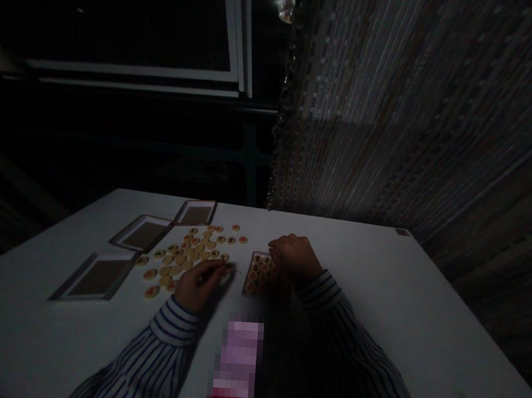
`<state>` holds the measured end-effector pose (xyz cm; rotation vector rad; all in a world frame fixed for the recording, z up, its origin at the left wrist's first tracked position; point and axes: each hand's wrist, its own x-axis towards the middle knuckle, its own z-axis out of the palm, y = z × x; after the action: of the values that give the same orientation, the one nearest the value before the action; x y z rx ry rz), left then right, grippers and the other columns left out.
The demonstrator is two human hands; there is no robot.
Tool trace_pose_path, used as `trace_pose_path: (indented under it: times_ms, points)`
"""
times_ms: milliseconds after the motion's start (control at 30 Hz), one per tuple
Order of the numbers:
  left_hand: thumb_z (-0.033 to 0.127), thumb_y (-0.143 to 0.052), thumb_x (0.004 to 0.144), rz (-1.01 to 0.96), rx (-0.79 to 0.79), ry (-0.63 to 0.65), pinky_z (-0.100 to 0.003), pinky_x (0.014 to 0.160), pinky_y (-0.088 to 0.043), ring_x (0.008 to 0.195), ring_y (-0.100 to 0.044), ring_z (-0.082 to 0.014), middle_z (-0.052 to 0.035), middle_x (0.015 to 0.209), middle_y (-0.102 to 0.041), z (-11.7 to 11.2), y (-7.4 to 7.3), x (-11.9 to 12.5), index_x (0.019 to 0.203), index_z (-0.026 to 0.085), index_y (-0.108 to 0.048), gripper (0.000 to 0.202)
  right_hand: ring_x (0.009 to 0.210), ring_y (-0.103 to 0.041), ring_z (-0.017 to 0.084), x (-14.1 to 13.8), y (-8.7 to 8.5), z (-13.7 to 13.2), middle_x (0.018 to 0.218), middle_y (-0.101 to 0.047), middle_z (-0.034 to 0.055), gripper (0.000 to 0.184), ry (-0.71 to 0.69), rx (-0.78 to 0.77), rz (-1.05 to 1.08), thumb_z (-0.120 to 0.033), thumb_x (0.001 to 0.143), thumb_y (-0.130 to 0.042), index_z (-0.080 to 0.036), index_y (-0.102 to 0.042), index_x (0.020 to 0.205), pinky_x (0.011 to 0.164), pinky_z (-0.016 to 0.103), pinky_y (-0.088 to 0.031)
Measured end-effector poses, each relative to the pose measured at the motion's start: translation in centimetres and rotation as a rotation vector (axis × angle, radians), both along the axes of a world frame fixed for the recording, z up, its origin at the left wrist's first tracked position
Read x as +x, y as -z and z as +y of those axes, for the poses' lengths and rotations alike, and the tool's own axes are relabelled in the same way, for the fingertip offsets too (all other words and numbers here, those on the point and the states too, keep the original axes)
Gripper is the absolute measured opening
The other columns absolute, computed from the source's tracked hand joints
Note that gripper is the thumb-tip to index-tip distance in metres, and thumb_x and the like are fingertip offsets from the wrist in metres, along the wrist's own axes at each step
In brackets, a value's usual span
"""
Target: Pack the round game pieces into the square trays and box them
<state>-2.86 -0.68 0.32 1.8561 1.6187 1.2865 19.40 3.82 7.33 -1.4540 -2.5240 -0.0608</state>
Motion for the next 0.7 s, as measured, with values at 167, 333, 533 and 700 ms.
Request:
trace_pose_path:
  times_ms: [167, 333, 533, 700]
  points:
    - [0.036, -0.050, 0.072, 0.059, 0.006, -0.064, -0.030, 0.066, -0.048, 0.073, -0.059, -0.0164, -0.0048, 0.081, -0.065, 0.1, -0.4, -1.8, 0.083, 0.018, -0.063, 0.025, 0.090, -0.053, 0.017, -0.1, -0.4, -0.2, 0.096, -0.063, 0.0050, 0.029, -0.007, 0.003, 0.002, -0.031, 0.082, -0.038, -0.020, -0.060, 0.098, 0.080, 0.030, -0.034]
    - [0.035, -0.048, 0.073, 0.154, -0.034, -0.030, -0.031, 0.069, -0.048, 0.076, -0.059, -0.0169, -0.0055, 0.086, -0.064, 0.8, -1.5, -3.1, 0.089, 0.017, -0.061, 0.027, 0.091, -0.053, 0.016, -0.1, -0.8, -0.3, 0.097, -0.063, 0.0050, 0.030, -0.007, -0.001, 0.021, -0.031, 0.082, -0.038, -0.019, -0.060, 0.098, 0.081, 0.029, -0.035]
    - [0.033, -0.047, 0.073, 0.335, -0.025, 0.081, -0.033, 0.081, -0.043, 0.088, -0.056, -0.0189, -0.0065, 0.093, -0.062, 2.2, -1.9, -3.2, 0.091, 0.017, -0.060, 0.027, 0.092, -0.053, 0.016, -0.1, -0.8, 0.5, 0.097, -0.063, 0.0045, 0.030, -0.024, -0.022, 0.005, -0.032, 0.082, -0.037, -0.019, -0.059, 0.098, 0.081, 0.028, -0.035]
    - [0.031, -0.051, 0.069, 0.603, -0.096, 0.153, -0.034, 0.082, -0.040, 0.091, -0.054, -0.0223, -0.0087, 0.097, -0.062, 3.8, -2.0, -3.1, 0.092, 0.017, -0.060, 0.028, 0.093, -0.052, 0.016, -0.3, -0.6, 1.6, 0.097, -0.062, 0.0046, 0.032, -0.060, -0.042, -0.033, -0.032, 0.082, -0.036, -0.019, -0.059, 0.098, 0.082, 0.028, -0.034]
